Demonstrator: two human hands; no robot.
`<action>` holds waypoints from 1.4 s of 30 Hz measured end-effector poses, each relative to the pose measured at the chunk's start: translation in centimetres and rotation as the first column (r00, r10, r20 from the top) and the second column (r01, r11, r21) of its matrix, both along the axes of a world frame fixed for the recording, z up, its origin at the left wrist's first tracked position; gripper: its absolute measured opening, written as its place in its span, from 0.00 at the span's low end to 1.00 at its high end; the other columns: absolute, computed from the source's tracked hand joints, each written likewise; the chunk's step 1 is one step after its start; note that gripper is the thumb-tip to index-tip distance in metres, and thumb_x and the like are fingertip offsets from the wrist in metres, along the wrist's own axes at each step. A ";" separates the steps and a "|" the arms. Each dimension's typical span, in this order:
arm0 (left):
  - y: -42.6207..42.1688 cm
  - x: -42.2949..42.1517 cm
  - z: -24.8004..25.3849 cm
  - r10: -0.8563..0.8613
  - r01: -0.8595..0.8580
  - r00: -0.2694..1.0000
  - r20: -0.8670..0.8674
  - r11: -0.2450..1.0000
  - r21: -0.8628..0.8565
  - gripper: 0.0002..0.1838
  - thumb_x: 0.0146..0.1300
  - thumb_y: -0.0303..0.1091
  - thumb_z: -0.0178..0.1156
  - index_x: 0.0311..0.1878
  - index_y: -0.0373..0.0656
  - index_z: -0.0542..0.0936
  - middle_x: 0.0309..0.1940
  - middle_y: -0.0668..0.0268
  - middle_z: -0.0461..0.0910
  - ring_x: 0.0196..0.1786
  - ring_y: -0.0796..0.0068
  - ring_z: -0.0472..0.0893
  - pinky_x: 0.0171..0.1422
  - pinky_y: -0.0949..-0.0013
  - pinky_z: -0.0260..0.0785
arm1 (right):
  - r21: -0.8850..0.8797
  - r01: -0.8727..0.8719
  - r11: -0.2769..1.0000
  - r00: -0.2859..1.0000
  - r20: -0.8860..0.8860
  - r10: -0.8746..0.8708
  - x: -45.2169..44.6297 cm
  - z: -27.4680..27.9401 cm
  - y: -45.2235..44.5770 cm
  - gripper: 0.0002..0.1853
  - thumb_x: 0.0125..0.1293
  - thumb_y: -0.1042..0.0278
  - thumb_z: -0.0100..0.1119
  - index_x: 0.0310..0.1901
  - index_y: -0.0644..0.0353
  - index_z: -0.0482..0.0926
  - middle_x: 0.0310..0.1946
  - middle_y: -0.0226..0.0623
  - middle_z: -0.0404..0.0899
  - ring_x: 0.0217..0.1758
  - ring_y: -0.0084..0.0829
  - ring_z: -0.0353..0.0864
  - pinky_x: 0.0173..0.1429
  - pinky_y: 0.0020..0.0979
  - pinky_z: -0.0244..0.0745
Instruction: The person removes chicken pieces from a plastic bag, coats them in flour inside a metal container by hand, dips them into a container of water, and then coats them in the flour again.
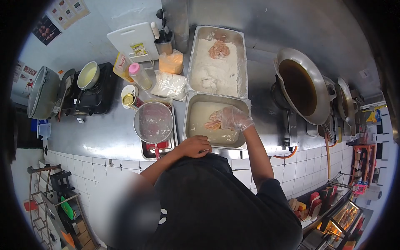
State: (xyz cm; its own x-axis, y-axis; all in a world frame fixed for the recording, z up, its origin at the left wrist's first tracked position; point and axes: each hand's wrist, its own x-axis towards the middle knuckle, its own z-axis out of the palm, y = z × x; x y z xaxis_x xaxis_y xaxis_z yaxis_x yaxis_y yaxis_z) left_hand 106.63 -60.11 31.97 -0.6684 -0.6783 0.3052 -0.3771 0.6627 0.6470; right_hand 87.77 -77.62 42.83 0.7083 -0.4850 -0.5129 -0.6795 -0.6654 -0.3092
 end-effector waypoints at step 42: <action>-1.3 0.1 -2.5 -0.056 0.058 0.998 0.037 0.998 -0.034 0.11 0.65 0.38 0.59 0.49 0.50 0.77 0.40 0.67 0.78 0.49 0.66 0.79 0.55 0.61 0.71 | 0.384 -0.047 0.922 0.931 0.351 -0.099 -1.3 -3.9 -7.3 0.19 0.56 0.60 0.63 0.46 0.63 0.83 0.45 0.47 0.85 0.46 0.39 0.85 0.52 0.36 0.77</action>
